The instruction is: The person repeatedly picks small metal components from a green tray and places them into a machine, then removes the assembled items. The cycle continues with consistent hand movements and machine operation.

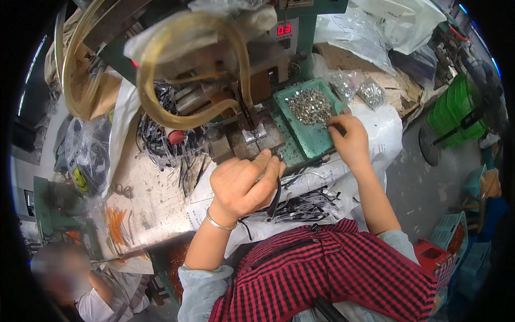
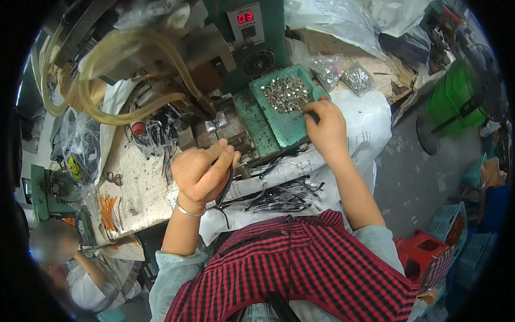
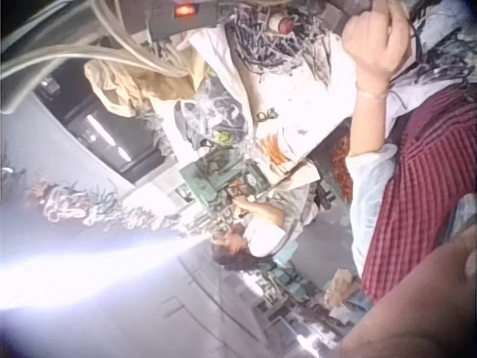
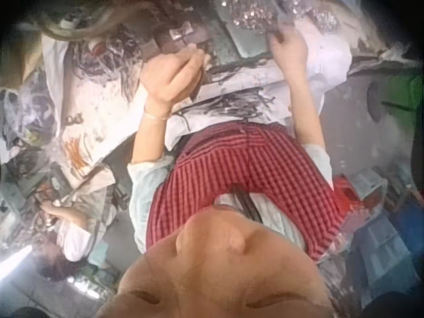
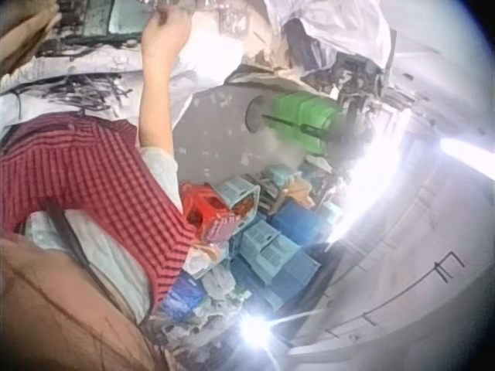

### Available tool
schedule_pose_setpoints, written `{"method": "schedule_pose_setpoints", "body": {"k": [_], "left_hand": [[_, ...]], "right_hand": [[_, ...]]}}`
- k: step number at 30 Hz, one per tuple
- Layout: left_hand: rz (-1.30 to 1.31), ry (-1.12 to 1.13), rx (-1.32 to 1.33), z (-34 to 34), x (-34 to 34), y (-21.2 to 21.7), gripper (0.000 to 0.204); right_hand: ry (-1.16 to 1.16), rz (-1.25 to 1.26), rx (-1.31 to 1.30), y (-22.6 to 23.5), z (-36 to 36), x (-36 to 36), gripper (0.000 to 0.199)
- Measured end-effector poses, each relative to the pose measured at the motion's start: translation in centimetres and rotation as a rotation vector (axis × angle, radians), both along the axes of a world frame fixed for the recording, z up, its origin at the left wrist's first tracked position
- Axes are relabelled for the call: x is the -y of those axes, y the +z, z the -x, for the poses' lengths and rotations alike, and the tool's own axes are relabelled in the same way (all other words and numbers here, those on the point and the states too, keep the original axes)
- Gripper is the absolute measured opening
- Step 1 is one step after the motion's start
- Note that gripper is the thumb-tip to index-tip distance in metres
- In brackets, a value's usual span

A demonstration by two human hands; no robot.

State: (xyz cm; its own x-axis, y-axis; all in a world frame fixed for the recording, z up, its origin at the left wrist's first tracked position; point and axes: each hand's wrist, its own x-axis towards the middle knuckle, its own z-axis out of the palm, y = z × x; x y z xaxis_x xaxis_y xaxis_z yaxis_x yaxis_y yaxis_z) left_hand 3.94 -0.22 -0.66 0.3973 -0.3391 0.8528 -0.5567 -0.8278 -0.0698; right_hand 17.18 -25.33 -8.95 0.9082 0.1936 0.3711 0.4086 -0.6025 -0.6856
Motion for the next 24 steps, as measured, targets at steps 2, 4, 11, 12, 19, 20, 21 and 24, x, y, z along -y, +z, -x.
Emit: {"method": "schedule_pose_setpoints", "body": {"k": [2,4,11,12,19,20,21,24], "left_hand": [[0.037,0.011,-0.032,0.2,0.3,-0.2,0.025],[0.096,0.035,-0.115,1.3,0.4,-0.3,0.034],[0.384,0.376,-0.057,9.2,-0.2,-3.0,0.024],[0.423,0.529,0.054,9.6,-1.6,-2.5,0.021],[0.346,0.695,-0.221,3.5,-11.6,-1.0,0.013],[0.227,0.746,-0.306,2.6,-12.2,-2.5,0.016],[0.111,0.784,-0.392,1.8,-12.7,-4.5,0.020],[0.085,0.850,-0.441,0.8,-14.6,-9.9,0.018]], "right_hand": [[-0.015,0.132,0.070,0.2,0.4,-0.5,0.013],[-0.081,0.246,0.115,0.4,0.6,-1.3,0.011],[-0.153,0.209,-0.012,0.6,1.3,-3.1,0.011],[-0.136,0.166,0.080,0.2,1.4,-3.0,0.010],[0.000,-0.372,-0.032,0.1,0.1,-4.3,0.015],[0.021,-0.403,-0.082,0.3,0.0,-4.7,0.017],[0.029,-0.398,-0.157,0.4,0.0,-4.9,0.017],[0.027,-0.293,-0.326,0.1,0.1,-3.9,0.016]]}}
